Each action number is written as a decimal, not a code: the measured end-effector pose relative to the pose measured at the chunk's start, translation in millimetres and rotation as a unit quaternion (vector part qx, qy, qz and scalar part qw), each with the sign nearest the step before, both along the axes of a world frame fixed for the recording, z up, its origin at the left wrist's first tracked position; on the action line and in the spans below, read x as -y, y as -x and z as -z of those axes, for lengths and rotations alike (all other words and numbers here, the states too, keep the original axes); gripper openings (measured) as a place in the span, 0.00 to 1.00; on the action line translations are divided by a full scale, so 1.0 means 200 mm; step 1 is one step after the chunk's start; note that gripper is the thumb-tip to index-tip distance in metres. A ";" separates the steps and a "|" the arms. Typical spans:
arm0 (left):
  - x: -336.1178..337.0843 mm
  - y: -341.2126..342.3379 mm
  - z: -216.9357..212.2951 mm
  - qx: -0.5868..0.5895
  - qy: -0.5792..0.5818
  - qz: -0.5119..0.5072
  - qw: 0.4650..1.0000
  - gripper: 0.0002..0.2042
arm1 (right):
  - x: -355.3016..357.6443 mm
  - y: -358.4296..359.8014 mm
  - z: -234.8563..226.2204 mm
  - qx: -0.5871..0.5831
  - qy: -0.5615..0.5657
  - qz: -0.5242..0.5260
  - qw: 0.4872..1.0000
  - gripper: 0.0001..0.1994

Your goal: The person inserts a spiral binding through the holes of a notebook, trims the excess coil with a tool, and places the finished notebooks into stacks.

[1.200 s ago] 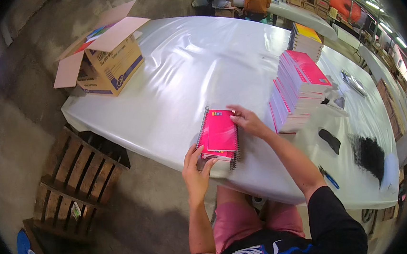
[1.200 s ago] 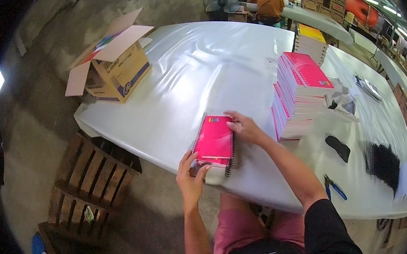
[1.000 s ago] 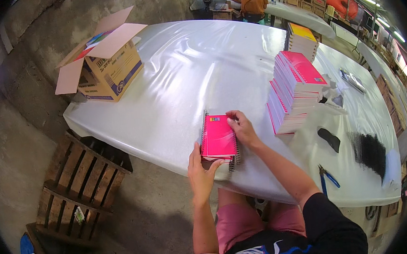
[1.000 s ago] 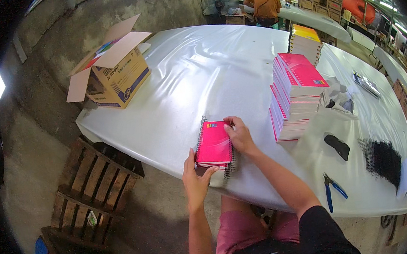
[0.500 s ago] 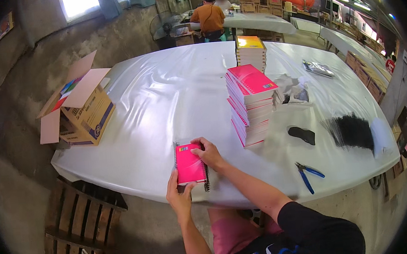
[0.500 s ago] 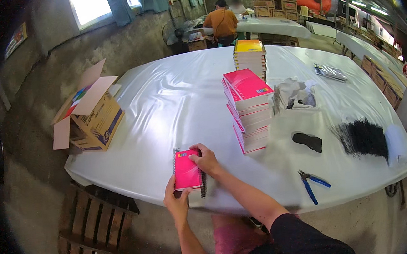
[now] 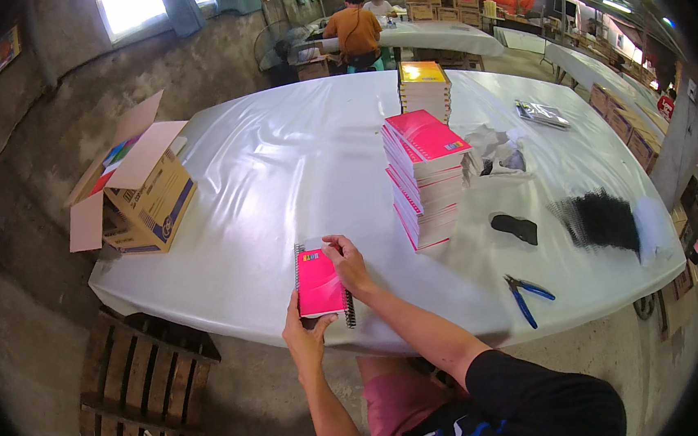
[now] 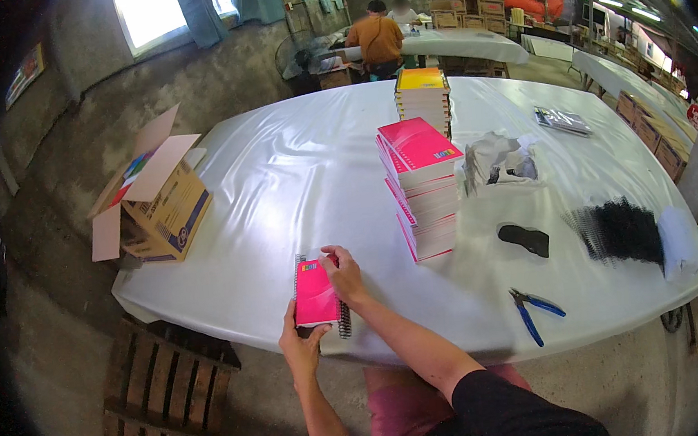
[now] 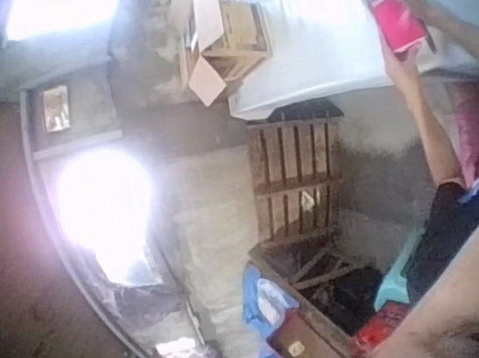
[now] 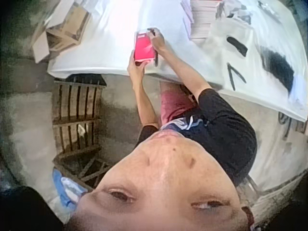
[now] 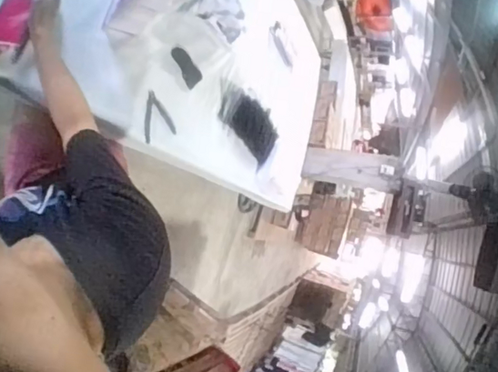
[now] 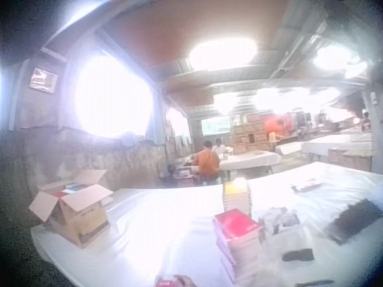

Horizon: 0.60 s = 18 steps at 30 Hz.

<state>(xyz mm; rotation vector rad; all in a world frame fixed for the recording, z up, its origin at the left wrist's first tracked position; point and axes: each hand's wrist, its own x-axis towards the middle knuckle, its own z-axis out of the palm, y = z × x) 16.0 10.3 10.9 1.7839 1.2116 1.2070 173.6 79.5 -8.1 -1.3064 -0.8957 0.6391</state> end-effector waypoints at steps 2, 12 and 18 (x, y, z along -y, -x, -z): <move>0.00 0.00 0.00 0.001 0.027 0.005 1.000 0.45 | 0.06 -0.02 -0.07 0.115 -0.045 0.045 0.991 0.17; 0.19 -0.29 -0.45 0.049 -0.273 -0.047 0.960 0.29 | 0.55 -1.12 -1.02 0.402 0.044 0.324 0.855 0.27; 0.27 -0.59 -0.68 0.073 -0.300 0.038 0.950 0.26 | 0.56 -1.07 -1.14 0.410 0.228 0.097 0.878 0.23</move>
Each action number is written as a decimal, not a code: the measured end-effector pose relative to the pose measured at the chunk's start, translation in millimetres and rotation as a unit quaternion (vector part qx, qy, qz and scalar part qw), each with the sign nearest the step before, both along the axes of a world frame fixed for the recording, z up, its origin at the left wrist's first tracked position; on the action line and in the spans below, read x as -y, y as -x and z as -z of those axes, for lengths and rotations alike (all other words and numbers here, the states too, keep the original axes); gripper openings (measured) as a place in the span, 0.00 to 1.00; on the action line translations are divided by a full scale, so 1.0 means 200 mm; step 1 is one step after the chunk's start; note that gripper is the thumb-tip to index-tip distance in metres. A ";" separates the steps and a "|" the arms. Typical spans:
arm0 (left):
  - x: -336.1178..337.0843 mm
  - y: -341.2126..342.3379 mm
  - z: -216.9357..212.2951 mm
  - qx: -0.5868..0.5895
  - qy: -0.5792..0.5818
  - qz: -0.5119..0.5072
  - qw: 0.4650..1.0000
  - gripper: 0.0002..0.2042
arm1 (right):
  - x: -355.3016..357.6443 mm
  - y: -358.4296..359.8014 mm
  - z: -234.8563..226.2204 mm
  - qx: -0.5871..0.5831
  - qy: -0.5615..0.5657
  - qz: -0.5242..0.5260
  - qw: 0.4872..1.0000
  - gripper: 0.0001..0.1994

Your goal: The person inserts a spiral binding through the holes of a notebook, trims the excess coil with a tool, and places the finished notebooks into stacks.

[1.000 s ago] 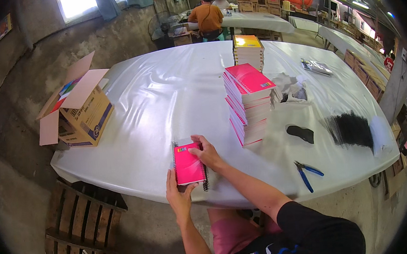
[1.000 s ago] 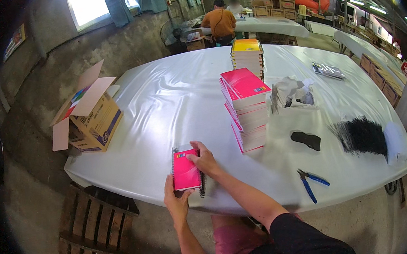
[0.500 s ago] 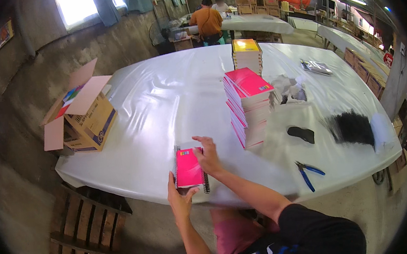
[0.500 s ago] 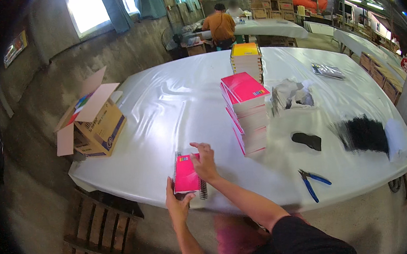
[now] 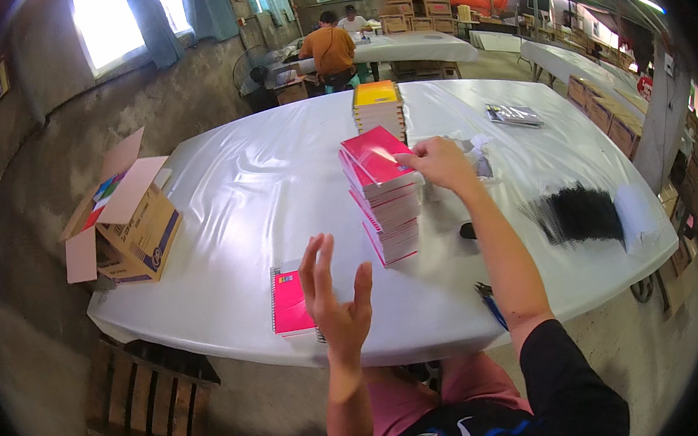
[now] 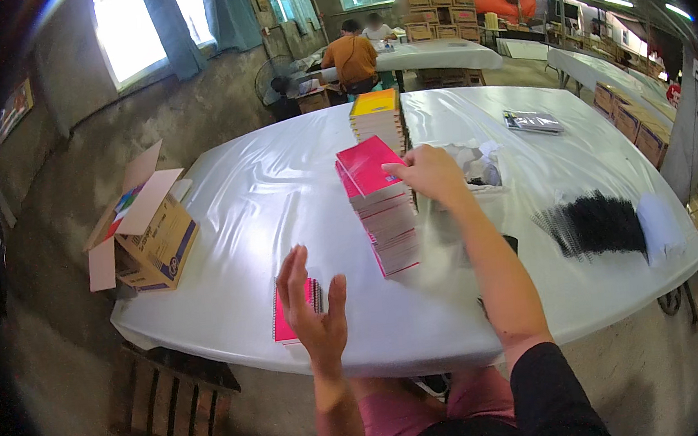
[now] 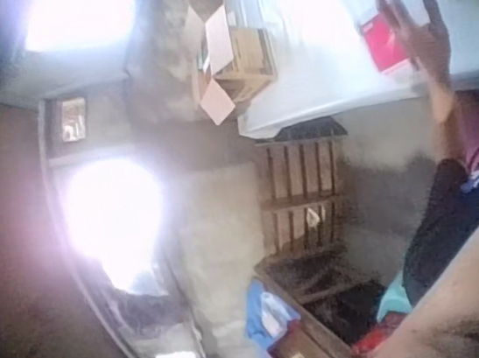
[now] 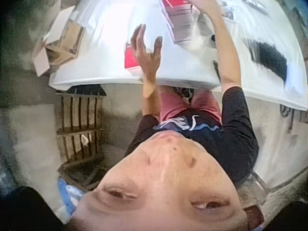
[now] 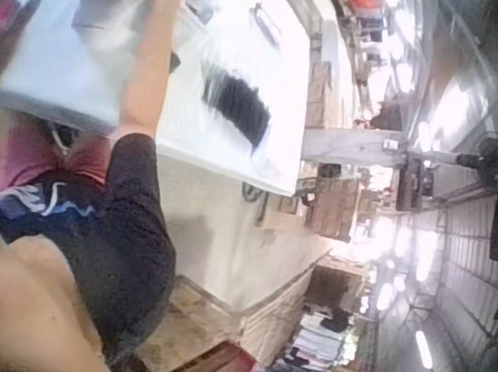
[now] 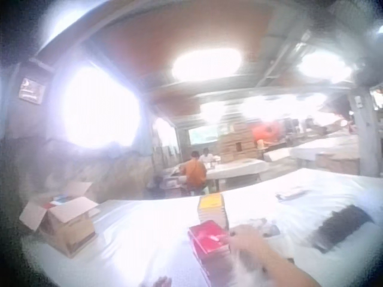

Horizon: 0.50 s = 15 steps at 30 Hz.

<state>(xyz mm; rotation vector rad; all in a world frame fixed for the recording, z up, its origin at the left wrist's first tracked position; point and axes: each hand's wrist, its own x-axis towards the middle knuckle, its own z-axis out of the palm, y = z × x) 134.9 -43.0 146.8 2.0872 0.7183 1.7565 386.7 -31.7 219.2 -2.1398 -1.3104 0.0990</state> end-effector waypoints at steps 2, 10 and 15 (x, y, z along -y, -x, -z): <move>0.02 -0.11 -0.07 -0.001 0.064 0.044 0.997 0.30 | 0.04 0.02 0.00 0.034 -0.161 0.023 0.986 0.19; 0.01 -0.15 -0.14 0.254 0.354 0.357 0.826 0.14 | 0.52 0.42 0.26 -0.170 -0.278 -0.213 0.921 0.09; 0.13 -0.06 -0.01 -0.358 0.120 0.116 0.918 0.07 | 0.76 -0.39 0.68 0.175 -0.189 0.087 0.962 0.22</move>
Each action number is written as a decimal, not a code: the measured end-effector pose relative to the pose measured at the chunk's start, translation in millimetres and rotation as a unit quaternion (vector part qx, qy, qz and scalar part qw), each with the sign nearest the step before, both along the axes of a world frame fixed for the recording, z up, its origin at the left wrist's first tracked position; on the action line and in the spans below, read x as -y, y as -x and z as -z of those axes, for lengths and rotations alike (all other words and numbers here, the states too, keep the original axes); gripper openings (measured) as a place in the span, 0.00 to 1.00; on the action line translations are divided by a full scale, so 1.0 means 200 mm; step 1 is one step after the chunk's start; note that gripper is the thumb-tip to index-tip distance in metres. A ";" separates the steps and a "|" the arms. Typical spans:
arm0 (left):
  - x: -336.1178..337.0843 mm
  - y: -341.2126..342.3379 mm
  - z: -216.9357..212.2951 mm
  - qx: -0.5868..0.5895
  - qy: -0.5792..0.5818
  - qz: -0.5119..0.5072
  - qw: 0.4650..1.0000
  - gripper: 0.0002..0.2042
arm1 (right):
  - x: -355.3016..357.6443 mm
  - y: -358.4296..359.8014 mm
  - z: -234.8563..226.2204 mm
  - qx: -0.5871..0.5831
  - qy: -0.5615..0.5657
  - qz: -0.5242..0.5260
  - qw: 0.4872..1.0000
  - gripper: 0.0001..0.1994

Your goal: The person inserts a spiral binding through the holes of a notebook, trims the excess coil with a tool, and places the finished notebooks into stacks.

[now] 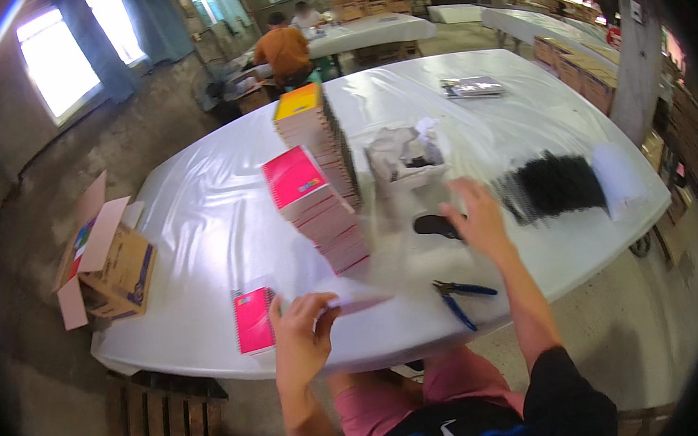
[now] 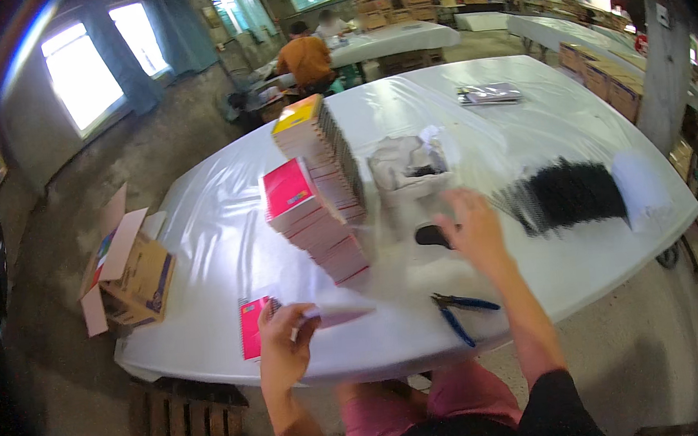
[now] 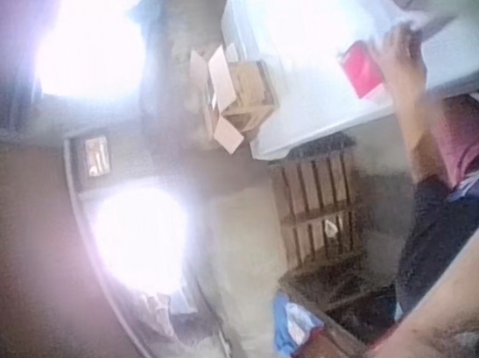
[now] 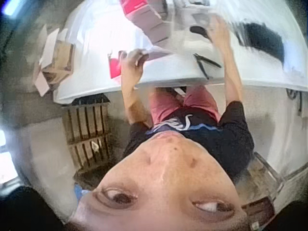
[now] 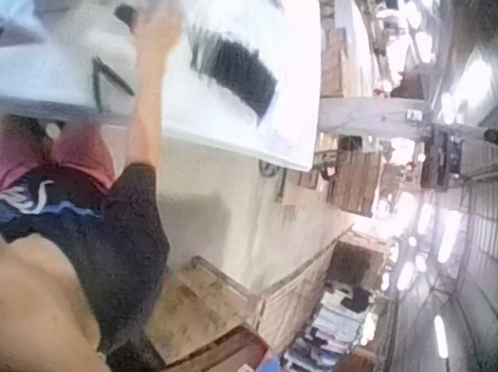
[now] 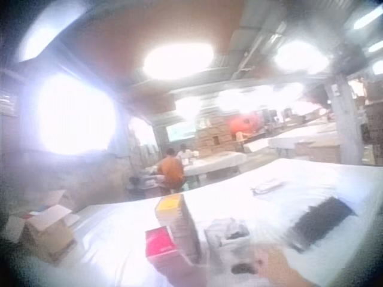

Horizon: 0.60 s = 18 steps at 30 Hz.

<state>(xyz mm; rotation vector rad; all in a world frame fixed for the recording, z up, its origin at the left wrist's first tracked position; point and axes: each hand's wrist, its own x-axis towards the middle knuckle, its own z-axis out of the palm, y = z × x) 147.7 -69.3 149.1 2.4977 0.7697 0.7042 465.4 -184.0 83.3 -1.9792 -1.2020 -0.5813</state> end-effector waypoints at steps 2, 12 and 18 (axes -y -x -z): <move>0.06 -0.04 0.09 -0.096 -0.115 0.007 0.989 0.06 | 0.13 -0.18 0.09 0.031 0.223 0.279 0.933 0.23; 0.18 -0.21 0.49 -0.030 -0.196 -0.168 0.966 0.24 | 0.23 -0.68 0.39 -0.012 0.339 0.177 0.924 0.18; 0.20 -0.24 0.62 0.066 -0.197 -0.197 0.958 0.24 | 0.26 -0.58 0.16 0.040 0.322 0.173 0.930 0.20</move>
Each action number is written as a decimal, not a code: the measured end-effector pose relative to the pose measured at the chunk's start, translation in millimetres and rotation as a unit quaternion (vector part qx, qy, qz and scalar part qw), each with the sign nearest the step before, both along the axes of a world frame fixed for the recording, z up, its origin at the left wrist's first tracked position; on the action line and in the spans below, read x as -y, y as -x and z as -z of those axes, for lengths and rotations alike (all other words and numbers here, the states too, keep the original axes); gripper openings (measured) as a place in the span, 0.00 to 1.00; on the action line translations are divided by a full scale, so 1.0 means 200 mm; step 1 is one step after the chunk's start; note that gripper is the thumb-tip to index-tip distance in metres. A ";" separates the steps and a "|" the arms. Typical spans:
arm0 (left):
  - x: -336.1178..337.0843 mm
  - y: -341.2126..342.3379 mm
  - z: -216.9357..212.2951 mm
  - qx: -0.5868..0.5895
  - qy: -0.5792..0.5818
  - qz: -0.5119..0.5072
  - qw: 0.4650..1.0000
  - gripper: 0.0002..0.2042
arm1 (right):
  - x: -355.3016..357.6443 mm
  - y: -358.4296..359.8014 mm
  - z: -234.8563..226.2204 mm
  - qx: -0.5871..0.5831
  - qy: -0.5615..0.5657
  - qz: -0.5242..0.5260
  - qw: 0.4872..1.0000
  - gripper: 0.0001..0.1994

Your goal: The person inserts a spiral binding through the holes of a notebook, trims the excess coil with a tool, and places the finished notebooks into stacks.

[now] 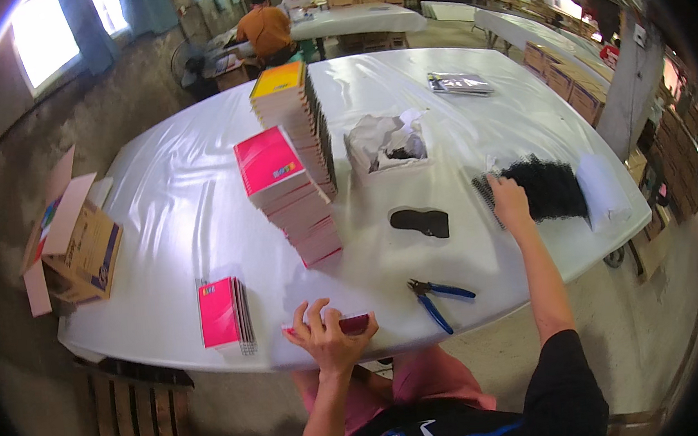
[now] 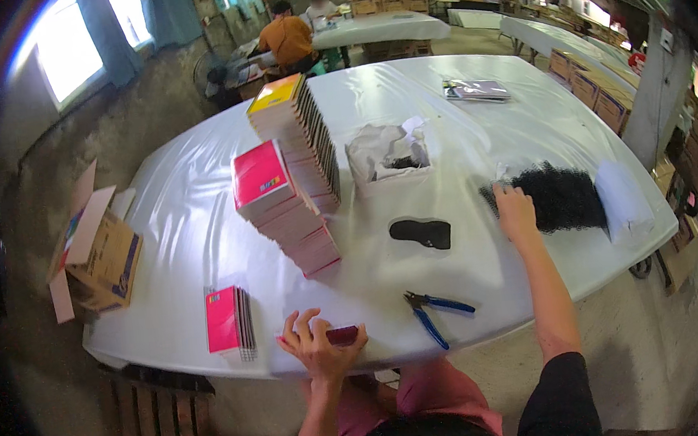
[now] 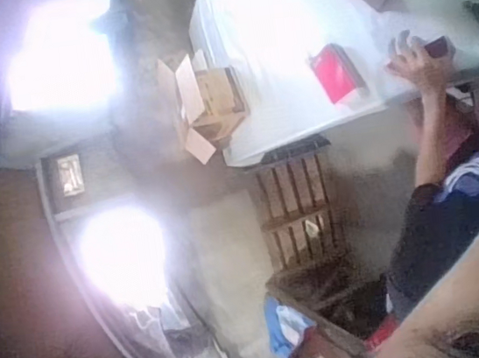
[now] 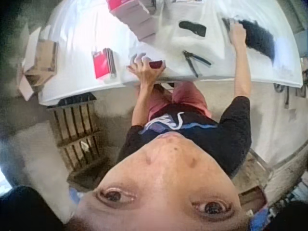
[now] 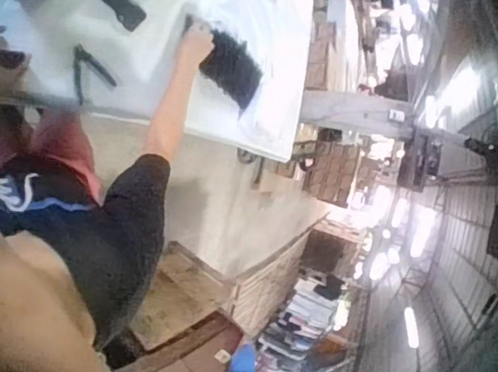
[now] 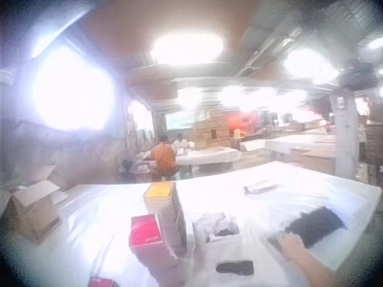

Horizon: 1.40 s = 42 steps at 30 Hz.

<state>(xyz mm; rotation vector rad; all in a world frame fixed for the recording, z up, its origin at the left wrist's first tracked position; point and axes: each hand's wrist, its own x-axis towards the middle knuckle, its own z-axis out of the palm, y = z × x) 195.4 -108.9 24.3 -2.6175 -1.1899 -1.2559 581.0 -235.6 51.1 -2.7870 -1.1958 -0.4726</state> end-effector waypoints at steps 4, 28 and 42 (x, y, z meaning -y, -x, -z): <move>-0.01 0.01 0.02 0.016 -0.030 0.001 0.999 0.22 | -0.05 0.27 -0.12 -0.174 -0.198 -0.148 0.953 0.23; -0.04 0.01 0.06 0.065 -0.043 0.012 0.997 0.20 | -0.24 1.15 -0.11 -0.398 -0.202 -0.380 0.810 0.12; -0.05 0.03 -0.02 0.022 0.005 0.034 0.999 0.24 | -0.25 1.12 -0.14 -0.344 -0.164 -0.476 0.792 0.16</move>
